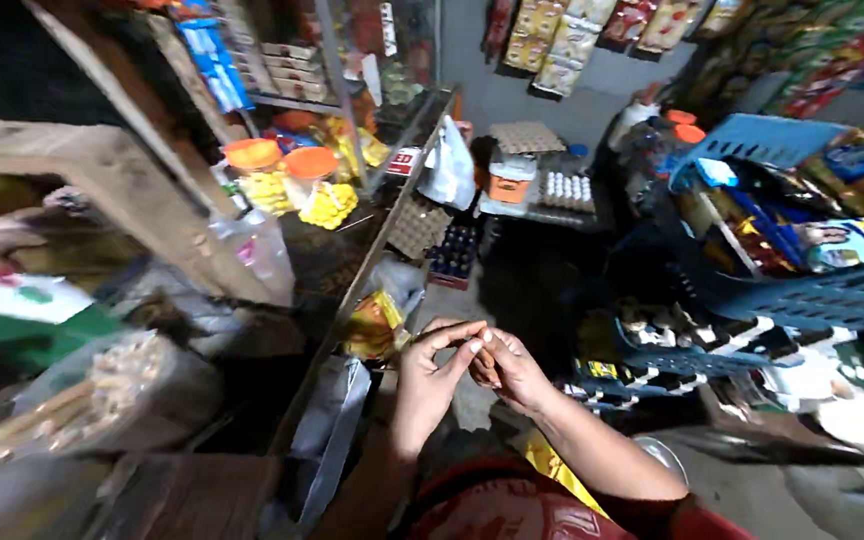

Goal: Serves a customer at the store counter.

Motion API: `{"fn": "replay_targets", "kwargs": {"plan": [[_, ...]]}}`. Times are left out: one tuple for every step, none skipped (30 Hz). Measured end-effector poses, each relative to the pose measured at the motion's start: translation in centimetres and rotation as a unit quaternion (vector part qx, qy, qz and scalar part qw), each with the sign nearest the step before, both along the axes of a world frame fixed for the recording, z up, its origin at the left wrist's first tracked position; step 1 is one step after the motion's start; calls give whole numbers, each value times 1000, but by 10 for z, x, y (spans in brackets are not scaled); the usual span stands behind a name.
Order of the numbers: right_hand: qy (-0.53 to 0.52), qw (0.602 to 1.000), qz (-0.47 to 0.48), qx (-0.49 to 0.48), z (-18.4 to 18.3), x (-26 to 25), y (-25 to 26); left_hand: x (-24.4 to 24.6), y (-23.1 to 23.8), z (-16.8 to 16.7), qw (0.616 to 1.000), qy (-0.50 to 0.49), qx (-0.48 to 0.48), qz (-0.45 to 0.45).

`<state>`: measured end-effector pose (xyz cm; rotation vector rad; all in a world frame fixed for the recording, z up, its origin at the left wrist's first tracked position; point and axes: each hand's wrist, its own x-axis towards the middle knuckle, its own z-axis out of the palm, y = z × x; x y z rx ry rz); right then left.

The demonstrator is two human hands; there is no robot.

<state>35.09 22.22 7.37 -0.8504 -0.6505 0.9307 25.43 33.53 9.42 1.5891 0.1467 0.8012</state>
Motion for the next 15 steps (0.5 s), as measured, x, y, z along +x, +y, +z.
{"fn": "replay_targets", "kwargs": {"plan": [[10, 1000, -2, -3, 0, 5, 1, 7, 5, -1, 1000, -1, -3, -16], [22, 1000, 1, -5, -1, 10, 2, 15, 9, -2, 1000, -1, -6, -29], [36, 999, 4, -7, -2, 16, 3, 23, 12, -2, 999, 1, -8, -41], [51, 999, 15, -8, -4, 21, 5, 31, 16, -3, 999, 2, -9, -49], [65, 997, 35, -11, -5, 27, 7, 40, 19, -4, 998, 2, -10, -56], [75, 995, 61, -13, -6, 34, 8, 49, 23, -5, 998, 1, -11, -61], [83, 992, 92, -15, -8, 42, 10, 58, 27, -7, 998, -1, -11, -68], [89, 988, 123, -12, -10, 50, 13, 68, 31, -8, 997, -1, -10, -75], [93, 984, 153, 0, -13, 59, 15, 78, 34, -8, 996, 2, -9, -84], [91, 979, 181, 17, -16, 70, 17, 88, 38, -9, 996, 4, -7, -93], [86, 976, 199, 31, -18, 82, 20, 99, 41, -8, 995, 4, -6, -101], [80, 974, 209, 41, -19, 95, 23, 111, 44, -6, 994, 5, -6, -107], [72, 973, 213, 48, -18, 109, 25, 123, 46, -4, 994, 7, -7, -113], [61, 974, 211, 52, -17, 122, 28, 135, 48, -2, 993, 9, -8, -116], [41, 977, 201, 54, -15, 136, 30, 147, 50, 0, 993, 5, -2, -118]]}}
